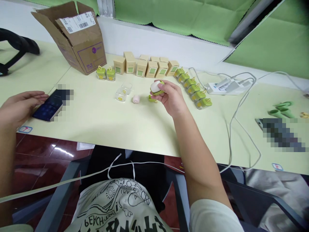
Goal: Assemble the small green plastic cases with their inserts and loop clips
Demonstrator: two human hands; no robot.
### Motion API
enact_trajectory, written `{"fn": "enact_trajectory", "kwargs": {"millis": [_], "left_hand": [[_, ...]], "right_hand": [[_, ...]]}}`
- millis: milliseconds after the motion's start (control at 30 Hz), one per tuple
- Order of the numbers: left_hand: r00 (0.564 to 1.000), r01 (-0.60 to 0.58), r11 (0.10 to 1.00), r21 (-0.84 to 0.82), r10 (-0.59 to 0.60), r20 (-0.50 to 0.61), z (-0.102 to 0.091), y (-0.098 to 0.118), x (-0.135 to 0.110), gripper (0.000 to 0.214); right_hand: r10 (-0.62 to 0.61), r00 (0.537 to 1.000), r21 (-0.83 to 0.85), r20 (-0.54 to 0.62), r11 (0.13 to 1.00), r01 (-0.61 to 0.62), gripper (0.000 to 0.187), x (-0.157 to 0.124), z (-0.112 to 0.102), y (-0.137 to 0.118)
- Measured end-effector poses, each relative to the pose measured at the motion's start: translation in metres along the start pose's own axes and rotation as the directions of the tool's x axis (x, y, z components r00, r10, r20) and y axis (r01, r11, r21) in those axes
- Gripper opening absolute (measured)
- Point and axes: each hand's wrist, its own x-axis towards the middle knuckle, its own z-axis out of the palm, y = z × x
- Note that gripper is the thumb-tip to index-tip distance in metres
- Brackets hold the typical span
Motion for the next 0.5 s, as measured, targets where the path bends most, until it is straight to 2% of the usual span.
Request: {"fn": "enact_trajectory", "kwargs": {"millis": [100, 233, 300, 400, 500], "left_hand": [[1.0, -0.007, 0.998, 0.066, 0.008, -0.018, -0.003, -0.002, 0.0, 0.042], [1.0, 0.015, 1.0, -0.003, -0.015, -0.01, -0.001, 0.002, -0.003, 0.036], [1.0, 0.028, 0.997, 0.074, -0.028, -0.005, 0.001, 0.002, 0.0, 0.044], [1.0, 0.022, 0.971, 0.239, -0.024, 0.003, 0.003, -0.001, 0.012, 0.068], [0.999, 0.015, 0.947, 0.321, -0.005, -0.034, 0.005, -0.005, 0.02, 0.08]], "right_hand": [[-0.007, 1.0, 0.009, 0.009, 1.0, 0.007, 0.053, 0.0, -0.001, 0.001], [-0.016, 1.0, 0.006, 0.021, 1.0, 0.016, 0.054, 0.0, -0.001, 0.002], [-0.012, 1.0, -0.001, 0.018, 1.0, 0.012, 0.055, 0.0, -0.002, 0.002], [-0.006, 1.0, 0.002, 0.015, 1.0, 0.006, 0.055, 0.0, -0.002, 0.001], [-0.005, 1.0, 0.005, 0.009, 1.0, 0.005, 0.053, -0.001, -0.001, 0.0]]}}
